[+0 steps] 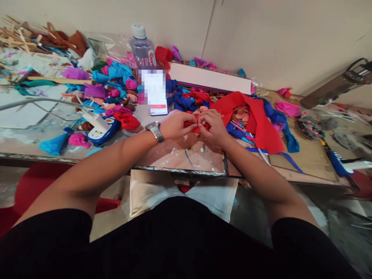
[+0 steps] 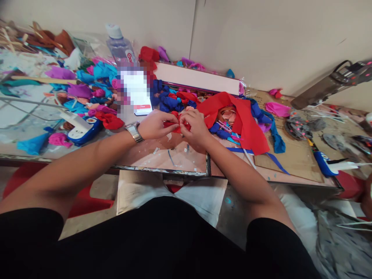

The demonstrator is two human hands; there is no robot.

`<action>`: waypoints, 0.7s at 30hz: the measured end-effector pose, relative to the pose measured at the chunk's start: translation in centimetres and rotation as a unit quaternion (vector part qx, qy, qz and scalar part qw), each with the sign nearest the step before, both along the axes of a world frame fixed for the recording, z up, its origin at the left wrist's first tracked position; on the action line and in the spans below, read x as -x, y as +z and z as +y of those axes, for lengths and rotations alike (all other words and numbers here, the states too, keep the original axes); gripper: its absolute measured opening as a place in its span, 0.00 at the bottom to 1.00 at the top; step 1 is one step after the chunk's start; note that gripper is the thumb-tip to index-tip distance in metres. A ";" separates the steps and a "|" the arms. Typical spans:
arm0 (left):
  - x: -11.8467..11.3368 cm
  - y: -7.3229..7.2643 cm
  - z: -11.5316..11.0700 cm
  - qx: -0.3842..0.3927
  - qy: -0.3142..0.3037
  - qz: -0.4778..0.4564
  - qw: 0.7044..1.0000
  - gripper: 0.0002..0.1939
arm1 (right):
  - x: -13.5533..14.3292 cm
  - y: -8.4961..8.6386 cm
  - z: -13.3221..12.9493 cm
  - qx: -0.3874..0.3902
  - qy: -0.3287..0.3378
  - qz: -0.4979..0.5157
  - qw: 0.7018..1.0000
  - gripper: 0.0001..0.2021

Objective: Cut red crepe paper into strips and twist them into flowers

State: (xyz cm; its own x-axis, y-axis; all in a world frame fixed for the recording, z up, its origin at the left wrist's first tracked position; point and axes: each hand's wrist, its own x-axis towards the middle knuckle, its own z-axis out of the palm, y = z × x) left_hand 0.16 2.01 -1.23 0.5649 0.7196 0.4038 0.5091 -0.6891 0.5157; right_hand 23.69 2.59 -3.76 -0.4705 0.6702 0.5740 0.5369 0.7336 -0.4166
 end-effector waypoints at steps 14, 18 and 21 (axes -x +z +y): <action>0.3 0.0 0.7 0.052 0.036 -0.018 0.998 0.17 | -0.3 0.6 0.2 -0.009 -0.029 0.005 1.000 0.08; 0.4 -0.3 0.9 0.056 0.040 -0.018 0.997 0.17 | -0.5 0.5 0.4 0.000 -0.026 -0.006 1.000 0.08; 0.4 -0.2 0.9 0.061 0.048 -0.011 0.997 0.19 | -0.6 0.5 0.4 -0.004 -0.040 -0.021 0.999 0.09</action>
